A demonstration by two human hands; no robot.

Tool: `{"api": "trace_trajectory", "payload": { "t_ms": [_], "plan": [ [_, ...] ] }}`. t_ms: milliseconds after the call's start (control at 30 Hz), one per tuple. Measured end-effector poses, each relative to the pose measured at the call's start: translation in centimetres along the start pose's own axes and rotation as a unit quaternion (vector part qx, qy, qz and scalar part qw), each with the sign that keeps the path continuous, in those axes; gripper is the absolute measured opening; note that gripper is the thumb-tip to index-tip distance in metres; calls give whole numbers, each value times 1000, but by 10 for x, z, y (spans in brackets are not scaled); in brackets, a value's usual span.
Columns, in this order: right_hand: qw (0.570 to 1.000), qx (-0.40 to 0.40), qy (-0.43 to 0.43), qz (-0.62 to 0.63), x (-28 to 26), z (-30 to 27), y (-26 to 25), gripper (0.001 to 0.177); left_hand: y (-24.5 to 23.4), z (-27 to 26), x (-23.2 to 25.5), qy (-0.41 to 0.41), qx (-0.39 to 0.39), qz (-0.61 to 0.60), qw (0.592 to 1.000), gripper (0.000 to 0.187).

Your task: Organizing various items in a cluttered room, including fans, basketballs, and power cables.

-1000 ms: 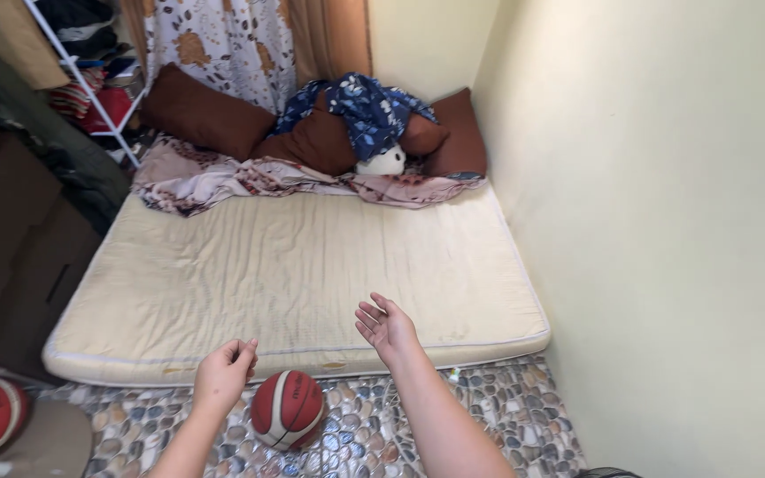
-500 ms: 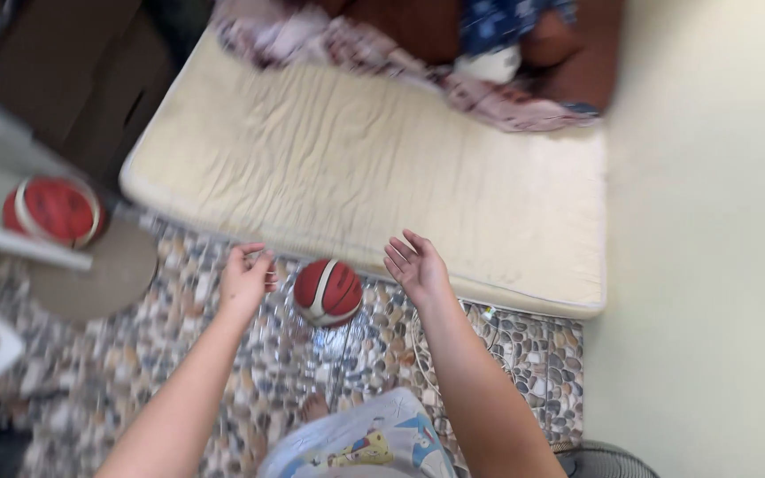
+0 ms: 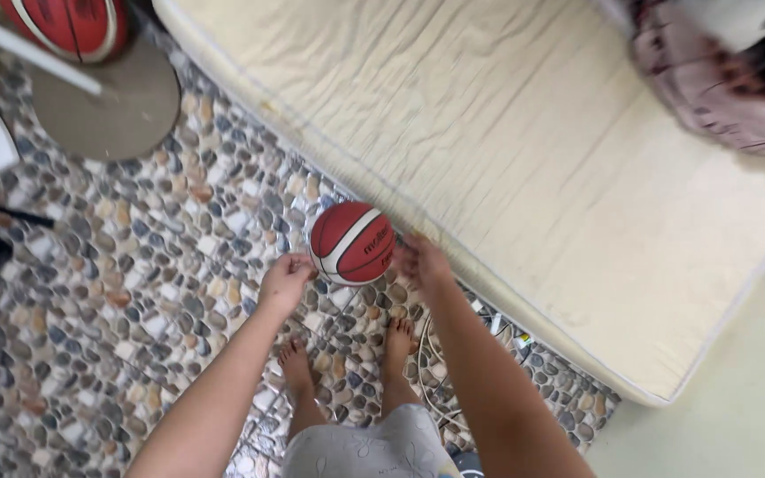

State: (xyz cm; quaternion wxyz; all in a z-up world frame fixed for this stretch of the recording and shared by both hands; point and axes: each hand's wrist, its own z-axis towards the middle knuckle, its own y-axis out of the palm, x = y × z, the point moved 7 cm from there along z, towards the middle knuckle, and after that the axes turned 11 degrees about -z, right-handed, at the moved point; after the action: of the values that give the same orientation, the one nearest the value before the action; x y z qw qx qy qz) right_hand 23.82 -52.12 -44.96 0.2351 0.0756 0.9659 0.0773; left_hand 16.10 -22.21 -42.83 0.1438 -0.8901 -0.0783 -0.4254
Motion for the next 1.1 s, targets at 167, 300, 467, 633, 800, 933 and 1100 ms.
{"api": "trace_trajectory", "payload": {
  "t_ms": [167,300,467,633,800,933,1100],
  "plan": [
    [980,36,12,-198,1,87,-29,38,23,35,-56,-25,24,67,997,29],
    [956,58,26,-287,17,155,-41,41,26,75,-106,-39,24,66,997,31],
    [858,90,-135,-487,33,217,-15,65,14,101,-143,-51,38,176,982,31],
    [717,119,-190,-660,65,210,42,93,5,115,-162,-62,30,242,968,34],
    [753,101,-207,-617,46,157,85,53,2,125,-182,-116,60,115,985,66],
    [794,161,-186,-555,64,201,43,48,-8,135,-213,-124,111,68,984,89],
    [908,53,-11,-416,124,248,39,78,-41,129,-246,-203,146,33,968,104]
  ]
}}
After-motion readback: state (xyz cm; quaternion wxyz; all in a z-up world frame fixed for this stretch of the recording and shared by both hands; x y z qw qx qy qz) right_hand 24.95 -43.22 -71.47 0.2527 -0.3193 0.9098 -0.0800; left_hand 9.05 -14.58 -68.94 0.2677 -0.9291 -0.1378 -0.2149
